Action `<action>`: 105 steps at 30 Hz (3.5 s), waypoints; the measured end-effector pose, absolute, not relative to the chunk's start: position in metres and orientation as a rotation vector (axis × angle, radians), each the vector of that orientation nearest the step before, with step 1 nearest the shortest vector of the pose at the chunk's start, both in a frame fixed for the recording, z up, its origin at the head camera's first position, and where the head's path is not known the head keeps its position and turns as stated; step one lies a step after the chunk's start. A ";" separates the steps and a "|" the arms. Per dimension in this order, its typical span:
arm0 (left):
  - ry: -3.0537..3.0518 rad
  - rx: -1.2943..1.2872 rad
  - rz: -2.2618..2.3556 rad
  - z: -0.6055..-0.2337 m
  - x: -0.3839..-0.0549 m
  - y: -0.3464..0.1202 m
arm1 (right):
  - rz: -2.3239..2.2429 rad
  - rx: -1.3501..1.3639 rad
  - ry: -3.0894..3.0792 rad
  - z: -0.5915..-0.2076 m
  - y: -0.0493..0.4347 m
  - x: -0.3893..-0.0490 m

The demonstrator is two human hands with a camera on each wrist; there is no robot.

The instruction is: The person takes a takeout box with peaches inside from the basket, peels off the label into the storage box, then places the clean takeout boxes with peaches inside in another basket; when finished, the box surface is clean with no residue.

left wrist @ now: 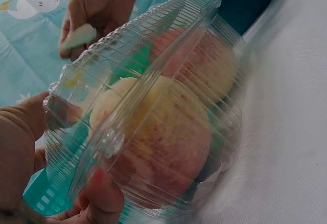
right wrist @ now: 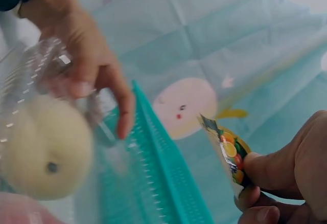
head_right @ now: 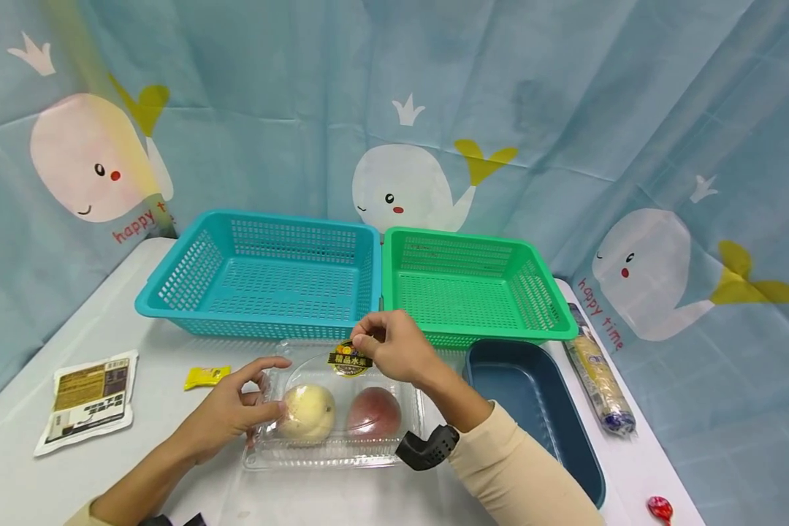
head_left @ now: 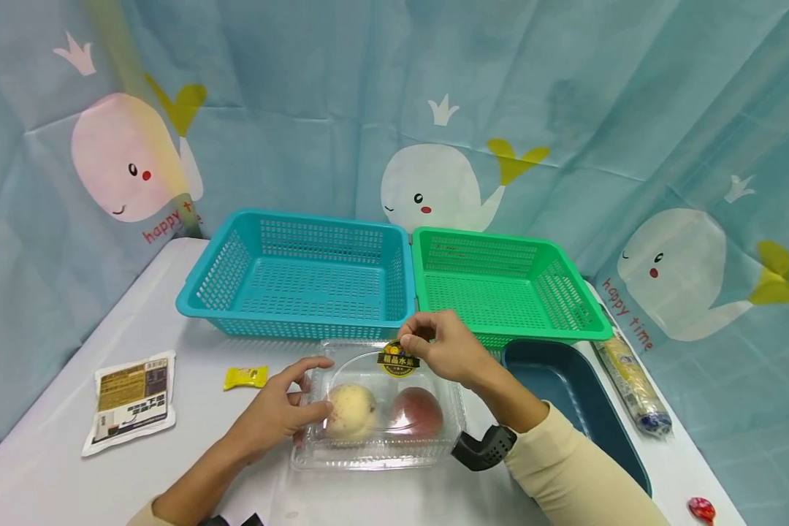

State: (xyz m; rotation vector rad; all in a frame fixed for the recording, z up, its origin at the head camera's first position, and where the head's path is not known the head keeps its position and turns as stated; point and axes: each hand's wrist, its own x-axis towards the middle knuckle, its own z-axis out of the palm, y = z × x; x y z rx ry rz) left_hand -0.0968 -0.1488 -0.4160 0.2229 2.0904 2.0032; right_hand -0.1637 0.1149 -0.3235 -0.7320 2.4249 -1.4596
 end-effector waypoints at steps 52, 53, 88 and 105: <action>2.083 0.148 2.002 -0.418 -0.098 -0.148 | -1.306 -0.959 2.138 -0.332 0.312 -0.170; 2.084 0.146 1.999 -0.418 -0.098 -0.148 | -1.304 -0.956 2.130 -0.335 0.315 -0.171; 2.056 0.150 1.996 -0.417 -0.098 -0.148 | -1.041 -0.624 2.434 -0.399 0.352 -0.178; 2.073 0.131 1.992 -0.418 -0.098 -0.148 | -1.402 -0.719 2.622 -0.324 0.337 -0.159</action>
